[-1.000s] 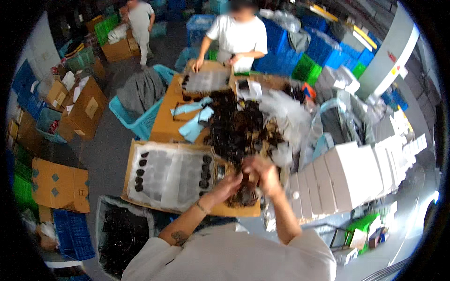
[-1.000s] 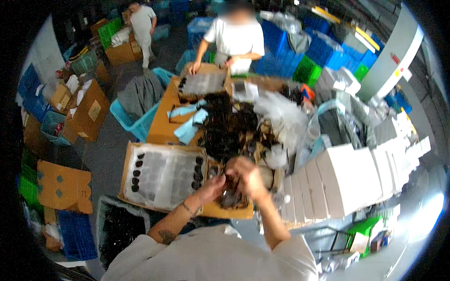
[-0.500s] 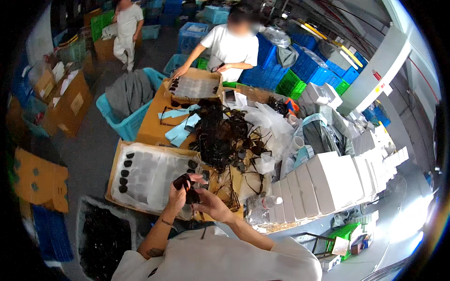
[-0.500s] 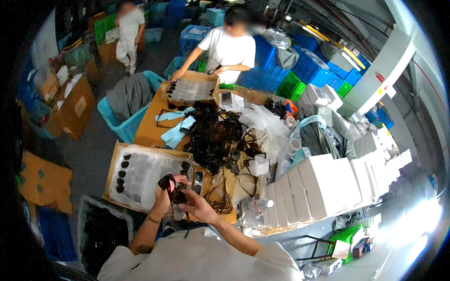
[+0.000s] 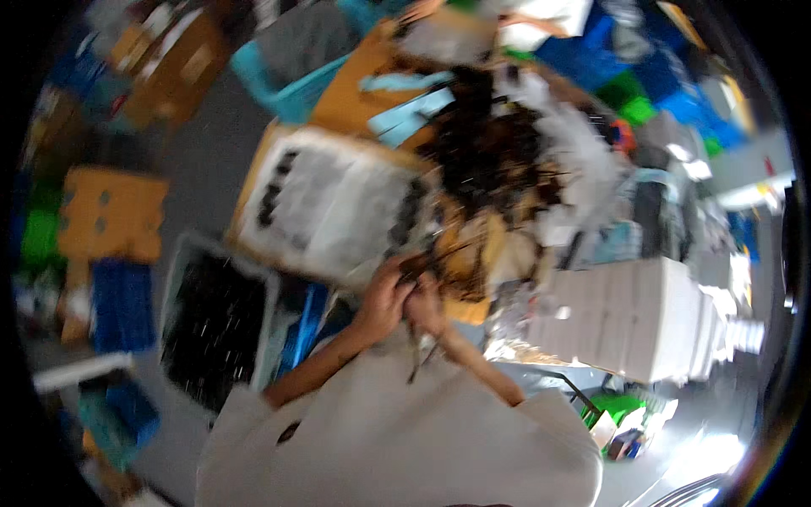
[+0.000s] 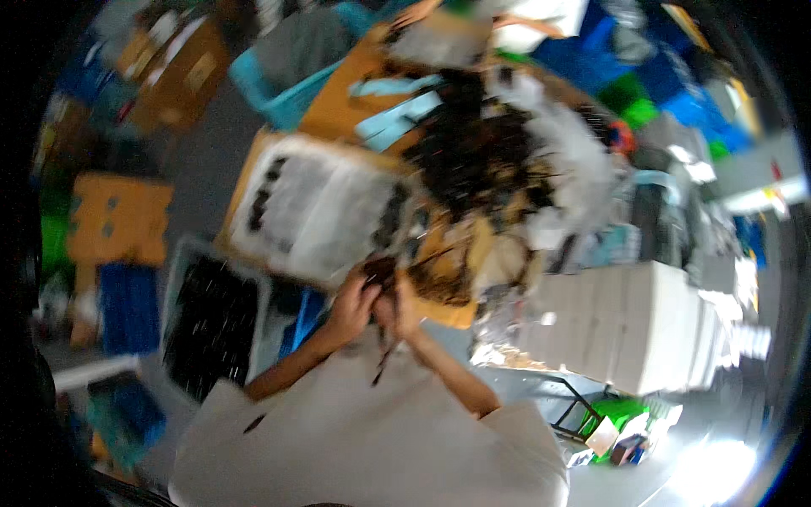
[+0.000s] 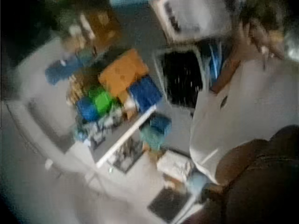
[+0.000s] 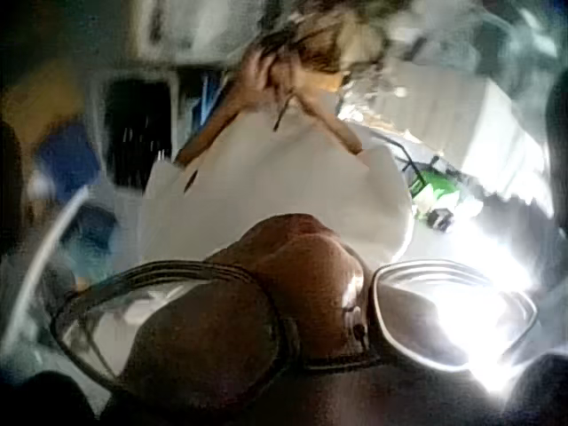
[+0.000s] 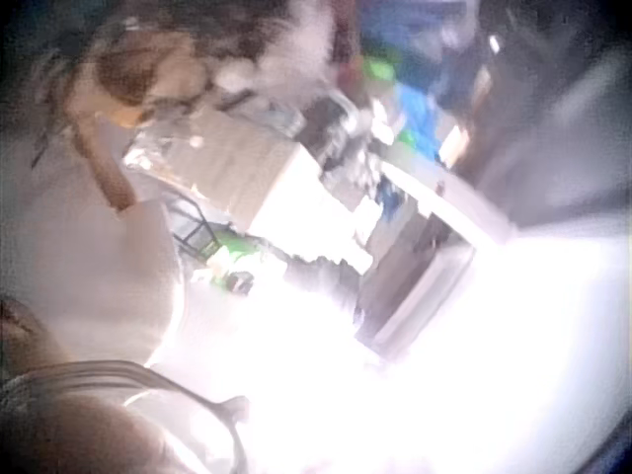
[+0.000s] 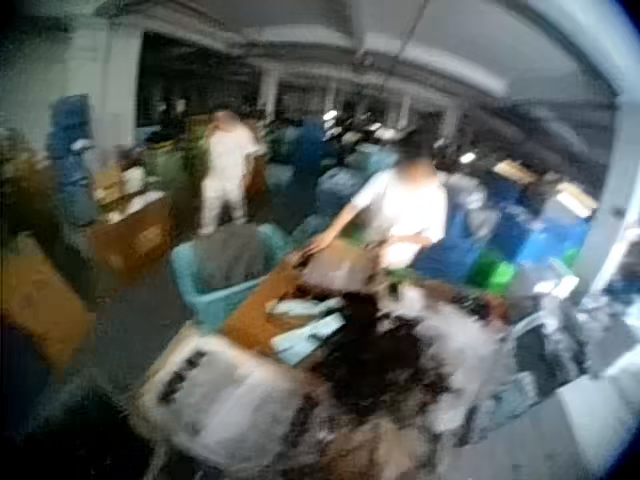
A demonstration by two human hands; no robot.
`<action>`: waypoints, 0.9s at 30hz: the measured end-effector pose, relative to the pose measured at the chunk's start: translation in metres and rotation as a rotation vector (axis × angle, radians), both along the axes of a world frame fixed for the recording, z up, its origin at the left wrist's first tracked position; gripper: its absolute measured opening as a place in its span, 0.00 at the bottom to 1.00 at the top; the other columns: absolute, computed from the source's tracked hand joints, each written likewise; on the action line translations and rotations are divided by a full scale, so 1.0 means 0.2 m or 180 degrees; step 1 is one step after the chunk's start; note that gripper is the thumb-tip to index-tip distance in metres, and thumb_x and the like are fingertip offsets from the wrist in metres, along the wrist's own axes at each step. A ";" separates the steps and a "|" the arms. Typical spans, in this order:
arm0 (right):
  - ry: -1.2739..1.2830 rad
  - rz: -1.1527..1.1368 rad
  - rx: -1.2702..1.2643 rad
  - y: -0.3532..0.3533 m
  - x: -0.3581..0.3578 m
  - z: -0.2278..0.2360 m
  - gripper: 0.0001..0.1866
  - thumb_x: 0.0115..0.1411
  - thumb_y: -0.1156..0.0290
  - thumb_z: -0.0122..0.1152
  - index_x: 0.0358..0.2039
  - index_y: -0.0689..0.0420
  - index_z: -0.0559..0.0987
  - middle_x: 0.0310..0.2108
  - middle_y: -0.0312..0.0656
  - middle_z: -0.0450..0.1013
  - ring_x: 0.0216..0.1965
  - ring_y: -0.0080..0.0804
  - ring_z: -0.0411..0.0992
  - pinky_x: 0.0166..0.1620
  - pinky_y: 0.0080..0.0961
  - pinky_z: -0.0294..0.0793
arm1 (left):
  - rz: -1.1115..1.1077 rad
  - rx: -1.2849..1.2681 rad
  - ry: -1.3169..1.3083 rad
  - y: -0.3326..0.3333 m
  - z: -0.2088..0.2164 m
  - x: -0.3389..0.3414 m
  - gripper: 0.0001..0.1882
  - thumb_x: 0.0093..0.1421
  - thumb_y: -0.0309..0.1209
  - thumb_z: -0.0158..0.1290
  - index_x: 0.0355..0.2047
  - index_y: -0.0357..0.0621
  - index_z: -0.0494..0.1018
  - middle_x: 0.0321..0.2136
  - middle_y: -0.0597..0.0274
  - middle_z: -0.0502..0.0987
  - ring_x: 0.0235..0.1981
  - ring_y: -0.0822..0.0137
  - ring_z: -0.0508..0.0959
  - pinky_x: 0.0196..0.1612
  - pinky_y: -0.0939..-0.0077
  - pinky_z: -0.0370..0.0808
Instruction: The person assembles sunglasses by picking up lenses and frames from a tray and bin, then snapping them together. The person places the completed sunglasses into a pile on the table. The person repeats this process for multiple pairs.
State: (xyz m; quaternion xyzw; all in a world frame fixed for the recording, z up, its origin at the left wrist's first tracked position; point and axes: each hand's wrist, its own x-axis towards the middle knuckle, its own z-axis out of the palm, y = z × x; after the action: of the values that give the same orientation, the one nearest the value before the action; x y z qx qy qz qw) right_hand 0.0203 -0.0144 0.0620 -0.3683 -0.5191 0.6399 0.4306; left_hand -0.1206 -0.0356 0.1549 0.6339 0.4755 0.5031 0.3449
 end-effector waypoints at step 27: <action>-0.2247 0.0829 0.1354 0.38 -1.63 -0.39 0.07 0.54 0.79 0.60 0.35 0.63 0.79 0.30 0.51 0.77 0.29 0.42 0.78 0.34 0.35 0.77 | 0.3160 -0.0802 -0.3479 -0.67 -0.37 -1.01 0.14 0.72 0.38 0.42 0.51 0.42 0.66 0.37 0.52 0.78 0.35 0.58 0.82 0.38 0.61 0.80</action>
State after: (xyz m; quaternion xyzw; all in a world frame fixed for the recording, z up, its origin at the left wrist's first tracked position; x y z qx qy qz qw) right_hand -0.3067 0.0625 -0.0151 -0.3992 -0.7970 0.4025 0.2086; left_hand -0.3231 -0.1699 0.0812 -0.0399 0.5205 0.7846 0.3344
